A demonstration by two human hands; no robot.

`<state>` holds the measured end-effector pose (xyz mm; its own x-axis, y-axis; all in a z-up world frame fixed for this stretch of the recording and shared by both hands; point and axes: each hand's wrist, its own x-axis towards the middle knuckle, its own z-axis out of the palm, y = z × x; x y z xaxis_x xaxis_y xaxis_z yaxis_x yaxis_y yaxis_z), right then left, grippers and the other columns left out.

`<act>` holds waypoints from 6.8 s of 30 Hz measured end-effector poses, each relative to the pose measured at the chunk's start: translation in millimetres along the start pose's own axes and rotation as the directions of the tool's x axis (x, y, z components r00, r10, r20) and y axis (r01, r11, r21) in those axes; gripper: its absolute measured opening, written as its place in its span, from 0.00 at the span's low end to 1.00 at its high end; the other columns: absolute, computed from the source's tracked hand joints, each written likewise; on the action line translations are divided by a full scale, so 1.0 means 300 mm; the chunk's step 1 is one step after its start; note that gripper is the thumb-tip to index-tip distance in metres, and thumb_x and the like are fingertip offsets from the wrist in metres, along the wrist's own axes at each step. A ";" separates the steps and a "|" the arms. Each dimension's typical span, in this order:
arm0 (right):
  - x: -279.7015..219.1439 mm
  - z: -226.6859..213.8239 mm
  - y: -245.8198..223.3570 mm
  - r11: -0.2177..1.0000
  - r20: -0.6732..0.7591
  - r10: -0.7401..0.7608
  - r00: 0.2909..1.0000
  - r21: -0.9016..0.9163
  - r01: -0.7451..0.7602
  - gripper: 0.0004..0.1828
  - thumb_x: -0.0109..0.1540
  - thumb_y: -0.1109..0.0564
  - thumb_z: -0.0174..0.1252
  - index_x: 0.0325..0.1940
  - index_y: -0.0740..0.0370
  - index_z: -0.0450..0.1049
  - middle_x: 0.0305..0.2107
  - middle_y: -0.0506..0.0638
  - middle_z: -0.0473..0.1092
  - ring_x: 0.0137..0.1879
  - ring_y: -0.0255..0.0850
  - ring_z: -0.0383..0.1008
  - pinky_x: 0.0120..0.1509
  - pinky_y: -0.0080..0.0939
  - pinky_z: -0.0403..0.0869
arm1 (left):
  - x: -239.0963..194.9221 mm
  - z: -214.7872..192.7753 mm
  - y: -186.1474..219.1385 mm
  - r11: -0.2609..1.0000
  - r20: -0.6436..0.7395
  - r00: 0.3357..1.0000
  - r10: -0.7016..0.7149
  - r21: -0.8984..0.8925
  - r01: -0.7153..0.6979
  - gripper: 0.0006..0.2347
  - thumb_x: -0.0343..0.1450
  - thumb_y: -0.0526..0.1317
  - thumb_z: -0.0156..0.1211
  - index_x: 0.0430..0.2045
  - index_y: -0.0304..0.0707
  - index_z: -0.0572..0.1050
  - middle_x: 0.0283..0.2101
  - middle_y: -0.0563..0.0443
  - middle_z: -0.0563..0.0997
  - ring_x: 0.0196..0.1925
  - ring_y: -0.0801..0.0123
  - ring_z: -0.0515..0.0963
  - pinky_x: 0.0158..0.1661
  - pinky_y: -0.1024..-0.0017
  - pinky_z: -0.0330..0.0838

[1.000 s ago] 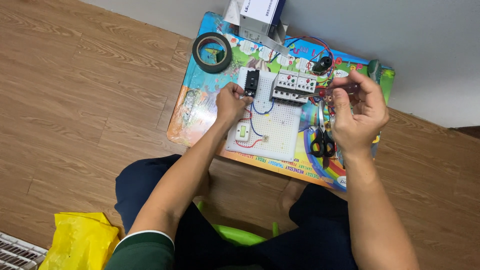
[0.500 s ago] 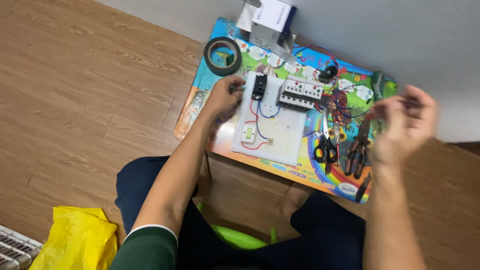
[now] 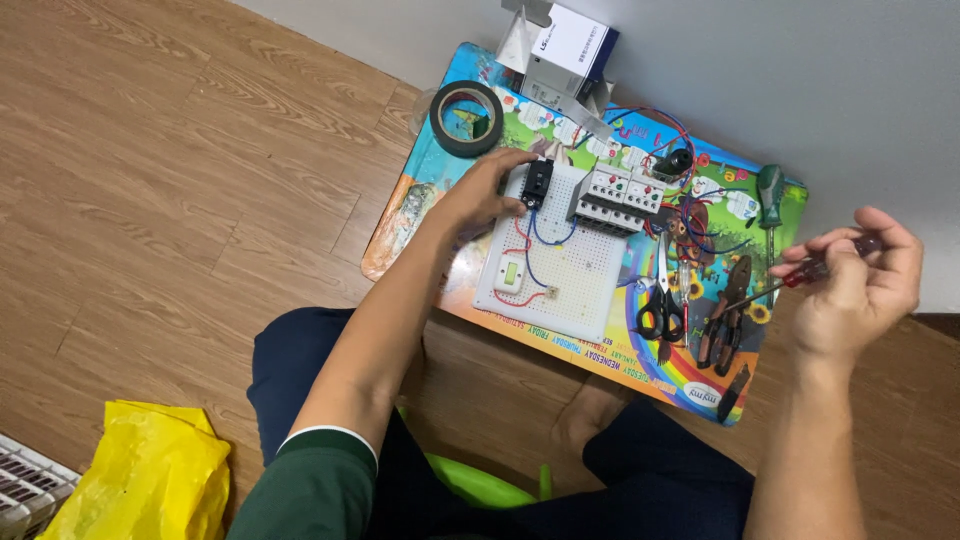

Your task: The person connects wires to a breadboard and a black electrical component using a screwdriver. They tighten the screws on the component and adjust the wiring on the board.

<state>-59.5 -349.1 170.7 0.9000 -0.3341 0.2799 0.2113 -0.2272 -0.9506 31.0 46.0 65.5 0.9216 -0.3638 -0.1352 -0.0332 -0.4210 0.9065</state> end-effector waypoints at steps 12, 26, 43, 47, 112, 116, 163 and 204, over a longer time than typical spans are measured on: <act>-0.056 0.100 -0.098 0.953 0.168 0.235 0.957 -0.236 -0.192 0.22 0.64 0.76 0.42 0.61 0.67 0.66 0.31 0.52 0.68 0.22 0.36 0.62 0.19 0.35 0.65 | -0.063 -0.036 0.123 0.981 0.055 0.986 -0.157 0.121 0.150 0.43 0.66 0.32 0.71 0.74 0.47 0.47 0.77 0.45 0.53 0.77 0.50 0.56 0.71 0.54 0.52; -0.333 0.232 0.200 0.454 0.313 0.661 0.682 -0.890 -0.032 0.13 0.59 0.47 0.60 0.39 0.51 0.86 0.36 0.56 0.82 0.50 0.59 0.81 0.53 0.56 0.78 | -0.223 0.050 -0.087 0.881 0.028 0.946 -0.322 0.376 0.288 0.29 0.60 0.41 0.74 0.60 0.50 0.75 0.51 0.42 0.83 0.58 0.45 0.80 0.57 0.51 0.74; -0.255 0.305 0.021 0.441 0.139 0.655 0.743 -0.868 -0.228 0.21 0.61 0.45 0.54 0.48 0.57 0.83 0.43 0.63 0.79 0.59 0.64 0.76 0.61 0.64 0.73 | -0.334 0.092 0.008 0.898 0.152 0.988 -0.042 0.439 -0.029 0.29 0.55 0.40 0.83 0.51 0.34 0.79 0.57 0.32 0.71 0.57 0.34 0.77 0.54 0.47 0.78; -0.205 0.354 -0.119 0.861 0.229 0.449 0.864 -0.371 -0.349 0.10 0.64 0.62 0.54 0.46 0.69 0.77 0.20 0.61 0.71 0.21 0.45 0.73 0.26 0.41 0.72 | -0.320 0.106 -0.060 0.877 0.179 0.977 0.116 0.444 -0.186 0.25 0.57 0.46 0.80 0.45 0.33 0.80 0.51 0.40 0.77 0.52 0.43 0.80 0.51 0.55 0.78; -0.089 0.676 0.023 0.790 0.601 -0.438 0.668 -0.097 0.605 0.09 0.67 0.67 0.62 0.49 0.60 0.80 0.35 0.54 0.79 0.44 0.51 0.82 0.48 0.47 0.80 | 0.061 0.034 -0.104 0.956 -0.040 0.981 0.191 0.234 -0.177 0.33 0.56 0.33 0.79 0.59 0.40 0.74 0.57 0.43 0.80 0.61 0.44 0.77 0.63 0.50 0.68; -0.104 0.682 0.003 0.789 0.583 -0.433 0.687 -0.124 0.602 0.10 0.65 0.67 0.62 0.49 0.59 0.80 0.35 0.54 0.79 0.42 0.50 0.82 0.47 0.46 0.81 | 0.059 0.035 -0.097 0.959 -0.047 0.984 0.170 0.236 -0.155 0.32 0.56 0.31 0.79 0.59 0.39 0.75 0.55 0.42 0.80 0.61 0.43 0.77 0.62 0.50 0.69; -0.247 0.422 0.259 0.715 0.364 0.405 0.839 -0.698 -0.043 0.09 0.57 0.52 0.68 0.41 0.48 0.86 0.32 0.55 0.80 0.44 0.55 0.82 0.46 0.49 0.81 | -0.108 0.202 0.056 0.833 -0.148 0.984 0.101 0.554 -0.002 0.10 0.65 0.38 0.68 0.38 0.36 0.84 0.42 0.39 0.81 0.48 0.42 0.82 0.47 0.51 0.79; -0.122 0.333 0.112 0.719 0.236 0.351 0.906 -0.688 -0.099 0.07 0.59 0.59 0.60 0.32 0.58 0.85 0.26 0.60 0.78 0.40 0.59 0.80 0.42 0.50 0.75 | 0.045 0.439 -0.050 0.779 -0.252 0.946 0.202 0.627 0.000 0.05 0.64 0.37 0.64 0.18 0.36 0.83 0.19 0.40 0.80 0.27 0.46 0.82 0.33 0.57 0.76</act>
<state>-47.3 -252.9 115.2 0.9797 -0.1666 -0.1115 -0.1996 -0.7596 -0.6190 -7.1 -62.0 -2.8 0.9628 -0.2202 0.1564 -0.2681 -0.8493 0.4547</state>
